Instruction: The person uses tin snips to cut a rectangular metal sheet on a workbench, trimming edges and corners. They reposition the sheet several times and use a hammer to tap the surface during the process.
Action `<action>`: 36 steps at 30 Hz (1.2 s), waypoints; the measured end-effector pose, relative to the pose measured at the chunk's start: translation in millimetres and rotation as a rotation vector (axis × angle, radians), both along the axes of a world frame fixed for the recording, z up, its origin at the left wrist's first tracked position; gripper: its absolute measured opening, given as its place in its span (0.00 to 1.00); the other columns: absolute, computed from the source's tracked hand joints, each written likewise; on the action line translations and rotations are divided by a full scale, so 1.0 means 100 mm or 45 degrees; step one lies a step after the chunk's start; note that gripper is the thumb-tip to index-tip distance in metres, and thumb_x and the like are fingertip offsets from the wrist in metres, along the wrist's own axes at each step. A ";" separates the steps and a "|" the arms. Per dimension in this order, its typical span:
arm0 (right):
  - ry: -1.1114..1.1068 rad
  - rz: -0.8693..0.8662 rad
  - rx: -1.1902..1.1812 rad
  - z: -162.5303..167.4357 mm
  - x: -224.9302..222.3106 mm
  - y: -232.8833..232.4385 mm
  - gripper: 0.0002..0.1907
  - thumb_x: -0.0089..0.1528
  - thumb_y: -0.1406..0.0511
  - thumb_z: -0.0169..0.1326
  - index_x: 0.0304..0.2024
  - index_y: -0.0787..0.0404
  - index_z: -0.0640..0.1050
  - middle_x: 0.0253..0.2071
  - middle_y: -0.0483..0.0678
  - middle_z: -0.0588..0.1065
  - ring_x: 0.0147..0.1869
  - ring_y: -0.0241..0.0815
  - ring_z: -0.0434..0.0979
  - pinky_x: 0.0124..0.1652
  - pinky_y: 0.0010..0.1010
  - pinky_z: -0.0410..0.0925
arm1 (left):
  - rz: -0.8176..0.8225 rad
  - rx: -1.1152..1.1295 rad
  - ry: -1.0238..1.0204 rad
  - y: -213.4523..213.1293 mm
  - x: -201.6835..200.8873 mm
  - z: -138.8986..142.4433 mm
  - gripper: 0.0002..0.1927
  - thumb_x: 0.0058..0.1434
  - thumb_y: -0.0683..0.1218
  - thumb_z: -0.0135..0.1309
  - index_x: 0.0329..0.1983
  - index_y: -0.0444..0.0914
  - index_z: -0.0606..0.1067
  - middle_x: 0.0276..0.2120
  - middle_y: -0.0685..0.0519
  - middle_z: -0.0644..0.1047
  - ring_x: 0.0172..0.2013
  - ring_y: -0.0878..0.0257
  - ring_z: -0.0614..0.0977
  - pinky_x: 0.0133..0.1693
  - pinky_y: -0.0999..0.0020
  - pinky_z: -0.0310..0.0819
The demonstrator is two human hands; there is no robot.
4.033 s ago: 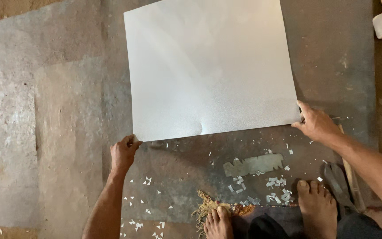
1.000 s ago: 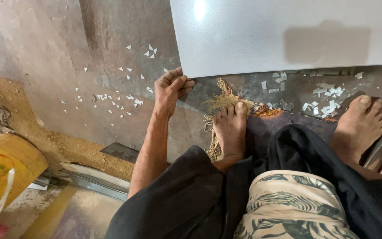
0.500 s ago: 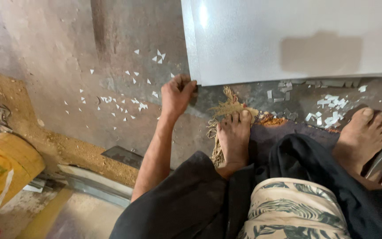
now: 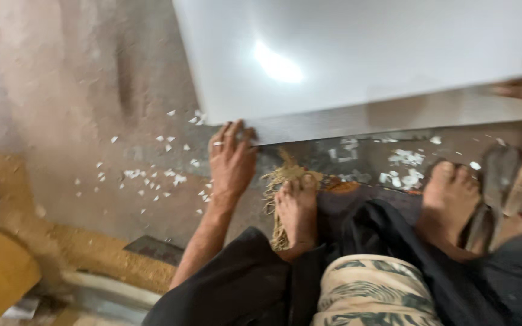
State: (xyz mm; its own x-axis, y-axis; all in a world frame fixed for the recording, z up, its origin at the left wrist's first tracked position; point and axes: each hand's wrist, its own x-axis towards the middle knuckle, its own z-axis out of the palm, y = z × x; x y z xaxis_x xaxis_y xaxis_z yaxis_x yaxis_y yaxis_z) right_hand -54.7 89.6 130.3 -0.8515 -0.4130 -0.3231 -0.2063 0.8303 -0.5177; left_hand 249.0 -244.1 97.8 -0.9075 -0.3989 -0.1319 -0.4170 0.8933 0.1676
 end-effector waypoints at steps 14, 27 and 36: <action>-1.251 -1.204 -0.940 -0.17 -0.14 0.68 0.09 0.68 0.60 0.55 0.41 0.57 0.71 0.40 0.50 0.76 0.45 0.45 0.78 0.43 0.38 0.76 | -0.139 0.197 0.070 0.20 -0.24 0.04 0.23 0.58 0.49 0.64 0.56 0.41 0.77 0.61 0.50 0.74 0.63 0.50 0.71 0.63 0.48 0.68; 0.544 0.241 0.861 0.53 1.25 0.14 0.16 0.68 0.63 0.49 0.59 0.56 0.69 0.60 0.53 0.72 0.64 0.54 0.72 0.58 0.43 0.70 | -0.320 0.680 0.479 0.76 -1.15 0.95 0.33 0.60 0.53 0.62 0.65 0.33 0.68 0.56 0.38 0.73 0.45 0.43 0.81 0.38 0.50 0.84; 0.056 1.489 -1.158 2.65 1.66 -2.66 0.23 0.63 0.54 0.58 0.55 0.60 0.74 0.45 0.51 0.76 0.46 0.45 0.78 0.45 0.36 0.75 | 0.787 1.991 0.805 0.91 -1.27 0.54 0.14 0.68 0.43 0.53 0.49 0.29 0.66 0.45 0.39 0.76 0.47 0.42 0.84 0.47 0.50 0.83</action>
